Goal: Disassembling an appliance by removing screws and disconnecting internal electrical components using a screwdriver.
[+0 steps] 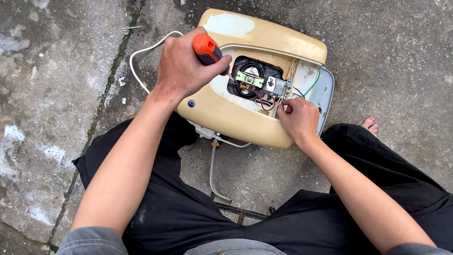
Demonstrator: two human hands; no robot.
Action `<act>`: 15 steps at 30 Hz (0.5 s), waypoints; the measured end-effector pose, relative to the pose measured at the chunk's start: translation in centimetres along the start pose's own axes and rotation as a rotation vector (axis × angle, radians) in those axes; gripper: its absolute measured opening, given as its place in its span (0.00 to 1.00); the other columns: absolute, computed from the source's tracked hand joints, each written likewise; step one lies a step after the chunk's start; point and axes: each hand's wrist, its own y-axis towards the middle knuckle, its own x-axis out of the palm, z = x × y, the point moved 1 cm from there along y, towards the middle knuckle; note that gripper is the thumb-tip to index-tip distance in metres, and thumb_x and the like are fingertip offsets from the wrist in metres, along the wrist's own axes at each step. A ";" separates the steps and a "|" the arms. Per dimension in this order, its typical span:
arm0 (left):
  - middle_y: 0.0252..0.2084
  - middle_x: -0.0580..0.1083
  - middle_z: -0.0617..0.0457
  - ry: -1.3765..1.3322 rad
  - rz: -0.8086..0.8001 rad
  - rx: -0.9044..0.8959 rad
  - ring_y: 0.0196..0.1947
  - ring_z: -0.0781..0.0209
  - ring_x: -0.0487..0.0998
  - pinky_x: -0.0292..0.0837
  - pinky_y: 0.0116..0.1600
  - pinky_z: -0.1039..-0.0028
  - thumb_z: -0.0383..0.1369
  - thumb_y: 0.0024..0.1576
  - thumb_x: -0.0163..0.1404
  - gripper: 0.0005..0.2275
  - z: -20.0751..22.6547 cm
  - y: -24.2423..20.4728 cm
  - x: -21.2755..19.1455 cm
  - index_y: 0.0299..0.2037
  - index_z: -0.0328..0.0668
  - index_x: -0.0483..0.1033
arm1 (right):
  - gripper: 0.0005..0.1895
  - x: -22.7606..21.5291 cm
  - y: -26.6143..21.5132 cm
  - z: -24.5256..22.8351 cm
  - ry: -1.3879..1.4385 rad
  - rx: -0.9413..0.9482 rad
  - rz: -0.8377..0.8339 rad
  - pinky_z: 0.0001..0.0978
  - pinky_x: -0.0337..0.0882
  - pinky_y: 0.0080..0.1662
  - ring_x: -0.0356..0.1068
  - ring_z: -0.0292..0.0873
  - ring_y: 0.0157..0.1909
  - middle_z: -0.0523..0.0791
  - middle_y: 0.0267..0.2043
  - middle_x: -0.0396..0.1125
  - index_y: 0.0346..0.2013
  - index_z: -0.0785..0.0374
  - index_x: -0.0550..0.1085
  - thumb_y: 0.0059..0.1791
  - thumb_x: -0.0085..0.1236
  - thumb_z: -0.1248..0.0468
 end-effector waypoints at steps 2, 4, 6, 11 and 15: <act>0.20 0.76 0.55 0.013 -0.003 0.001 0.13 0.66 0.68 0.64 0.21 0.77 0.34 0.54 0.67 0.13 -0.2 -0.1 0.3 0.28 0.40 0.75 | 0.05 0.3 0.1 -0.1 0.003 0.075 -0.007 0.29 0.65 0.27 0.62 0.36 0.19 0.42 0.22 0.71 0.32 0.65 0.84 0.42 0.65 0.69; 0.20 0.76 0.56 0.029 -0.007 0.003 0.13 0.66 0.68 0.64 0.21 0.77 0.35 0.55 0.67 0.13 -0.1 -0.1 0.3 0.28 0.40 0.75 | 0.06 0.5 0.1 -0.3 0.009 0.151 -0.014 0.29 0.64 0.27 0.61 0.35 0.18 0.42 0.22 0.72 0.31 0.63 0.85 0.41 0.65 0.69; 0.19 0.75 0.56 0.035 -0.012 -0.018 0.13 0.66 0.67 0.63 0.20 0.76 0.35 0.54 0.68 0.13 0.2 -0.1 0.3 0.28 0.41 0.75 | 0.08 0.7 -0.2 -0.6 0.145 0.383 -0.018 0.26 0.57 0.25 0.54 0.32 0.18 0.37 0.15 0.63 0.33 0.62 0.85 0.41 0.64 0.67; 0.19 0.74 0.57 0.027 -0.021 -0.014 0.13 0.66 0.66 0.62 0.20 0.76 0.35 0.53 0.68 0.13 0.0 0.0 0.5 0.28 0.41 0.75 | 0.09 0.7 -0.2 0.0 0.281 0.440 -0.090 0.22 0.58 0.24 0.54 0.29 0.18 0.37 0.16 0.62 0.36 0.65 0.84 0.43 0.62 0.69; 0.19 0.74 0.57 0.026 -0.018 -0.010 0.13 0.66 0.66 0.61 0.20 0.76 0.35 0.52 0.68 0.13 0.2 -0.1 0.5 0.27 0.41 0.75 | 0.14 -0.6 -0.3 -0.6 0.278 0.385 -0.124 0.21 0.61 0.23 0.59 0.31 0.19 0.41 0.19 0.68 0.43 0.70 0.82 0.44 0.68 0.67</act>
